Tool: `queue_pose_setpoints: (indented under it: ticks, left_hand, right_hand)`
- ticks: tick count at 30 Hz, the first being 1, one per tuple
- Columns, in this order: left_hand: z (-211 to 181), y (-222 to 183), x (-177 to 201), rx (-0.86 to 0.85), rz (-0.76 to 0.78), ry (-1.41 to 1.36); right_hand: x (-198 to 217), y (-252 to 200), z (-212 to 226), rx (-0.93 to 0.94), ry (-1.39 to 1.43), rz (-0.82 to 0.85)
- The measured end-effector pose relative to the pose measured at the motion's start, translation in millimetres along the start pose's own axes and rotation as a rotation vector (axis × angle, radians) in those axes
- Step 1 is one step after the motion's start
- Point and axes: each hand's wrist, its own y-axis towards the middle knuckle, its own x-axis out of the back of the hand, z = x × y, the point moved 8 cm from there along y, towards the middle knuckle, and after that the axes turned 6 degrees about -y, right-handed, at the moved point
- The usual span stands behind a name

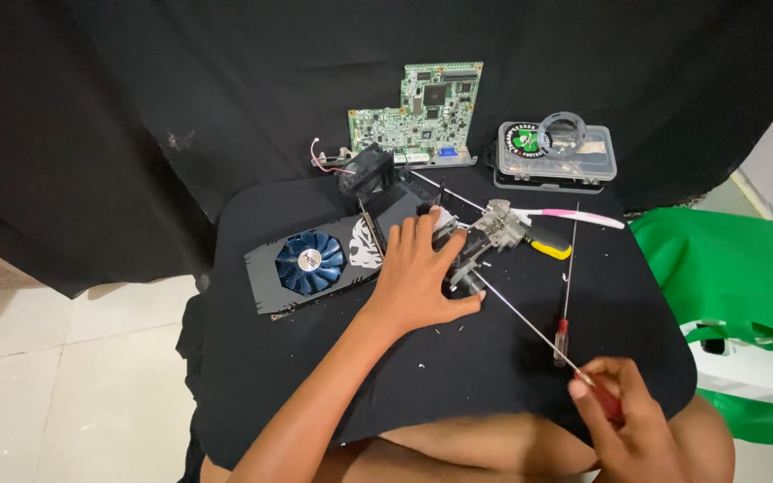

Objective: Disassembling a small fan motor assembly using hands and a screwdriver to pry apart components.

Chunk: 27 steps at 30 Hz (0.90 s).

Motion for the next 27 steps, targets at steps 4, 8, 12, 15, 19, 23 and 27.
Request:
queue_pose_setpoints:
  ticks: [4,8,12,15,19,23,27]
  left_hand:
    - [-1,1,4,-0.023,-0.057,0.012]
    - [0,1,0,-0.018,-0.031,0.021]
    - [-2,1,0,-0.014,-0.022,0.023]
    - [-2,1,0,-0.026,-0.033,0.027]
    - [2,2,-2,-0.01,0.013,-0.005]
    - [-1,-6,0,-0.037,-0.054,0.007]
    - [-6,-3,16,-0.083,-0.127,0.051]
  right_hand:
    - [0,5,-15,0.123,-0.35,0.014]
    - [15,-18,44,0.476,-0.274,-0.302]
    - [15,3,22,0.357,-0.289,-0.209]
    - [10,-4,23,0.287,-0.169,-0.181]
    - [14,-1,38,0.224,-0.178,-0.112]
    - [60,13,47,0.038,-0.709,0.021]
    - [130,32,124,0.507,-0.368,-0.17]
